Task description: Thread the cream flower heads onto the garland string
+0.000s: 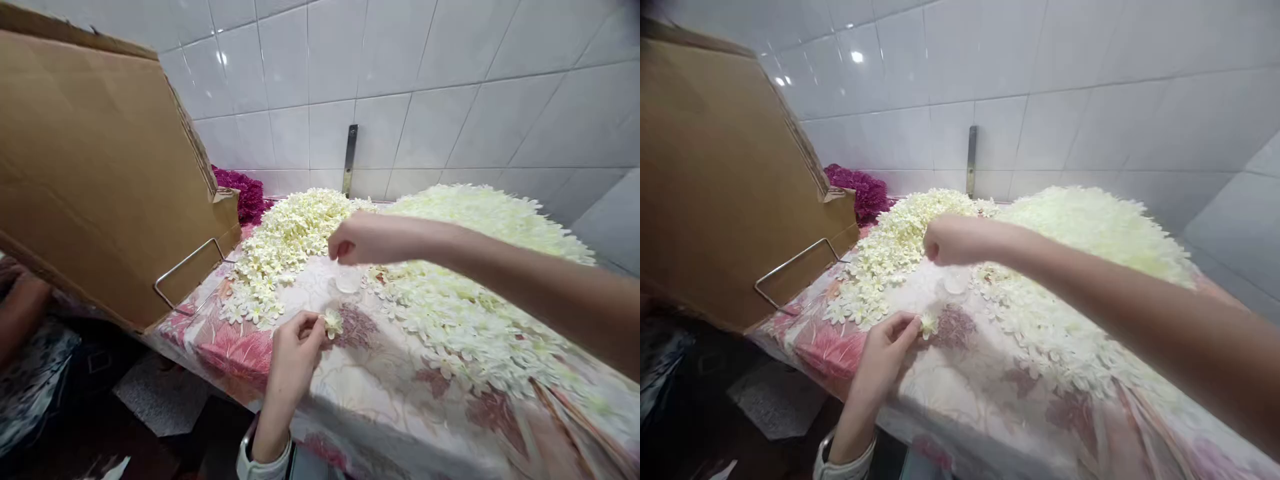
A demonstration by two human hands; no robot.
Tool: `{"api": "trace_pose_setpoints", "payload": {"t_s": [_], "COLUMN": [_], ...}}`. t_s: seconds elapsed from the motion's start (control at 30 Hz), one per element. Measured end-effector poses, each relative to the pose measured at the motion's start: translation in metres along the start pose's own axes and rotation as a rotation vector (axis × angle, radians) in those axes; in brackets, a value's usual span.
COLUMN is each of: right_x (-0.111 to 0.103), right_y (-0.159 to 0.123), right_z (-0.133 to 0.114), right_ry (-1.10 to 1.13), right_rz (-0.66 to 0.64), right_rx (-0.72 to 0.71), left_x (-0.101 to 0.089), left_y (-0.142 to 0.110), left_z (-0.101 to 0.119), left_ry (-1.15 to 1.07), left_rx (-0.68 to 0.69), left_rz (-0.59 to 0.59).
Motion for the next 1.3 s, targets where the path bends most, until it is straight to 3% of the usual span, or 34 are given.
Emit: {"api": "trace_pose_setpoints", "payload": {"t_s": [0.17,0.33,0.47,0.63,0.77,0.83,1.0,1.13,1.3], "right_x": [0.072,0.12,0.141,0.147,0.14,0.136,0.135,0.134,0.132], "right_y": [-0.032,-0.052,-0.062,-0.067,-0.071,-0.074,-0.075,-0.077,-0.08], "right_z": [-0.006,0.016,0.024,0.022,0.032,0.038,0.039,0.04,0.043], "right_ry": [-0.123,-0.047,0.057,0.162,0.157,0.169,0.219,0.242,0.271], "right_rz": [-0.006,0.268,0.462,0.488,0.479,0.476,0.471,0.559,0.533], "right_rx": [0.025,-0.066,-0.155,-0.098,-0.009,0.022,-0.072,-0.173,-0.146], "left_x": [0.015,0.037,0.044,0.046,0.037,0.034,0.04,0.052,0.061], "left_y": [0.002,-0.001,-0.007,-0.011,-0.011,-0.011,-0.009,-0.006,-0.004], "left_z": [0.012,0.011,0.008,0.008,0.006,0.005,0.006,0.007,0.008], "left_ry": [0.006,-0.095,-0.095,-0.043,-0.037,-0.029,0.074,-0.018,-0.037], "left_rx": [0.03,0.035,0.036,0.027,0.062,0.08,0.036,-0.042,-0.007], "left_rz": [-0.053,-0.19,-0.268,-0.262,0.013,0.092,-0.058,-0.188,-0.196]}}
Point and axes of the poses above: each hand's wrist, its own y-axis towards the middle knuckle, its own x-axis out of the palm, z = x × y, the point moved 4 cm from there along y, towards the middle knuckle, and after that the axes turned 10 degrees about -z, right-handed, at the moved point
